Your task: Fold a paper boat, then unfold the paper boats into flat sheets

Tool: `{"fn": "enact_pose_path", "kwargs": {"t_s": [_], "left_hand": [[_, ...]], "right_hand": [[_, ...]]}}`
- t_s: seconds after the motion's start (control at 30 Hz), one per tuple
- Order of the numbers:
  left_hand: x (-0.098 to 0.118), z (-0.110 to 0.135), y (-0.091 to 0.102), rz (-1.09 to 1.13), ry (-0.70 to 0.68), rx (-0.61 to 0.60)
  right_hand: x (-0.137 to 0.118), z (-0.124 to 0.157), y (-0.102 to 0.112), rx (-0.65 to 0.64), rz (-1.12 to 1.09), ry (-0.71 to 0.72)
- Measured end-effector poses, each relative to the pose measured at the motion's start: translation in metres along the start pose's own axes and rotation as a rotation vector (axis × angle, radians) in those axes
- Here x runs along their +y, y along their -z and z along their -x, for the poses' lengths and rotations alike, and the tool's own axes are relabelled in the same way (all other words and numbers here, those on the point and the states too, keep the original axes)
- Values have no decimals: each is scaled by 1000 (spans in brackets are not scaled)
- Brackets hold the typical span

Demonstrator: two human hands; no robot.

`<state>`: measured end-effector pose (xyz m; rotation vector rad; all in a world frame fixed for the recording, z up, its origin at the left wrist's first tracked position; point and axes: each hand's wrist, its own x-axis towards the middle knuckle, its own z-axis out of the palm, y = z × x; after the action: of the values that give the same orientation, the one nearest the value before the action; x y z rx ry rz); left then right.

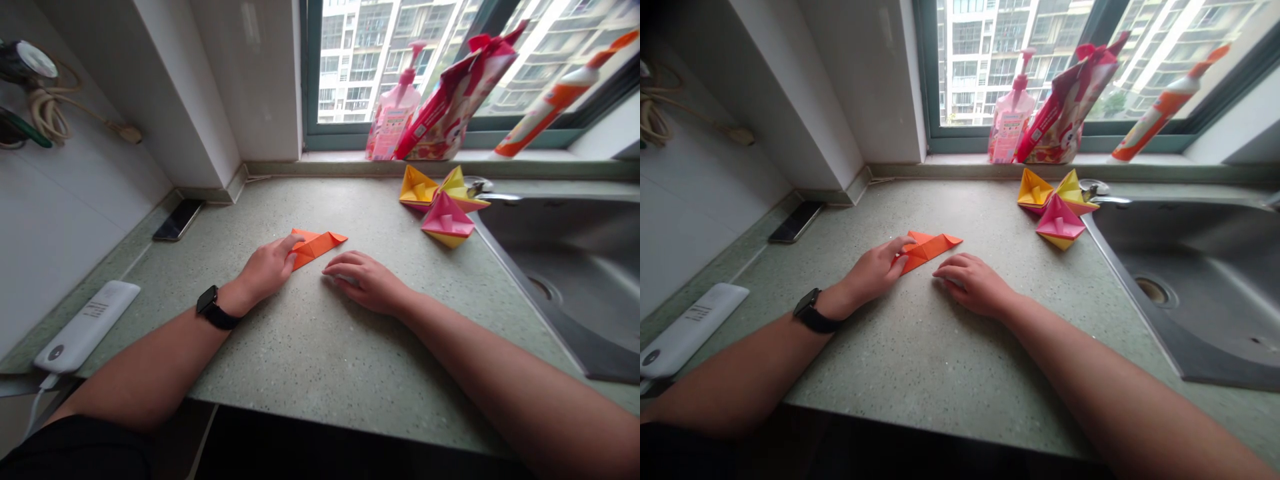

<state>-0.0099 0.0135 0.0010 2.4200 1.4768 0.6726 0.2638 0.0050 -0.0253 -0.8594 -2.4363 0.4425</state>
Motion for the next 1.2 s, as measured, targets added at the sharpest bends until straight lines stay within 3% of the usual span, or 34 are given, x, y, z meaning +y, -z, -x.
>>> {"fn": "enact_pose_path", "kwargs": {"t_s": [0.1, 0.3, 0.4, 0.6, 0.77, 0.9, 1.2], "left_hand": [[2, -1, 2, 136, -56, -42], [9, 0, 5, 408, -288, -305], [9, 1, 2, 323, -349, -275], [3, 2, 1, 111, -406, -102], [3, 3, 1, 125, -521, -186], [6, 3, 0, 178, -512, -251], [11, 1, -7, 214, -369, -236]], "right_hand": [[0, 0, 0, -4, -2, -7], [1, 1, -1, -2, -1, -29], [1, 1, -2, -12, 1, -22], [1, 1, -2, -37, -16, 31], [3, 4, -3, -48, -9, 48], [1, 4, -2, -52, -6, 39], [-10, -2, 6, -47, -97, 60]]}}
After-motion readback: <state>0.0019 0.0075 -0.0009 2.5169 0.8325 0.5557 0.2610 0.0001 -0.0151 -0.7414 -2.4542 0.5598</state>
